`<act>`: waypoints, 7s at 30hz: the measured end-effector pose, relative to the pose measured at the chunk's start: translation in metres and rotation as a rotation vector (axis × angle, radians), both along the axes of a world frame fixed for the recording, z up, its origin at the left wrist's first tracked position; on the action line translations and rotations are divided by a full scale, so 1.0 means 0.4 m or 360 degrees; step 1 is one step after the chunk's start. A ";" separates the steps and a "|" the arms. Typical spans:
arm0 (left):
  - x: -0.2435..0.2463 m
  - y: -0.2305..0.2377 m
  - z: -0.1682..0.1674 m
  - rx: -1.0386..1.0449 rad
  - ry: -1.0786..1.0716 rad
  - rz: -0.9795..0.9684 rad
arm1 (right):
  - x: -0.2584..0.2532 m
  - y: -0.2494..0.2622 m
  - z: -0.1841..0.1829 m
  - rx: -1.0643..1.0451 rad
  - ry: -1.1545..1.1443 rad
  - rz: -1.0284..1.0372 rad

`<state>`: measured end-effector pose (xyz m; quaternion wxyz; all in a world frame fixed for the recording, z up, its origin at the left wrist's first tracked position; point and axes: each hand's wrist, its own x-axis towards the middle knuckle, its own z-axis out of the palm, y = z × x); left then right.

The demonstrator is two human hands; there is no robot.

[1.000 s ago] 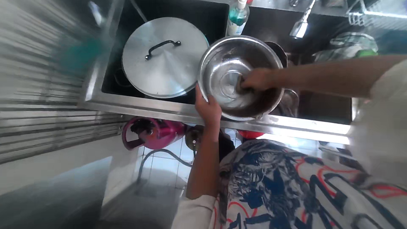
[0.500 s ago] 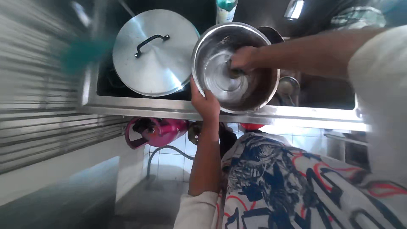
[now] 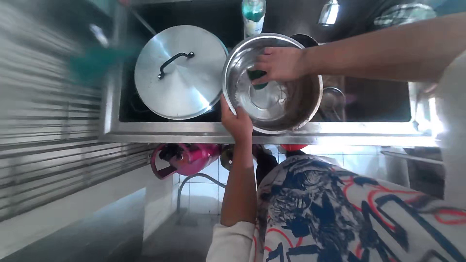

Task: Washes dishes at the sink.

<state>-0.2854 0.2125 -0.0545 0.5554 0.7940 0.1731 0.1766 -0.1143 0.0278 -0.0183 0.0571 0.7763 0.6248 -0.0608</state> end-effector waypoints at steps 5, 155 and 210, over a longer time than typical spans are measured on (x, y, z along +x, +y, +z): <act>0.008 -0.002 0.000 -0.0016 0.0078 0.0006 | 0.045 0.099 -0.005 0.0332 -0.0087 0.0317; 0.003 -0.143 -0.071 0.0316 -0.0457 -0.0049 | -0.301 -0.058 -0.210 -0.0036 0.1318 -0.1408; 0.005 -0.131 -0.053 0.0091 -0.0358 -0.0192 | -0.251 -0.082 -0.243 0.0377 0.0821 -0.1005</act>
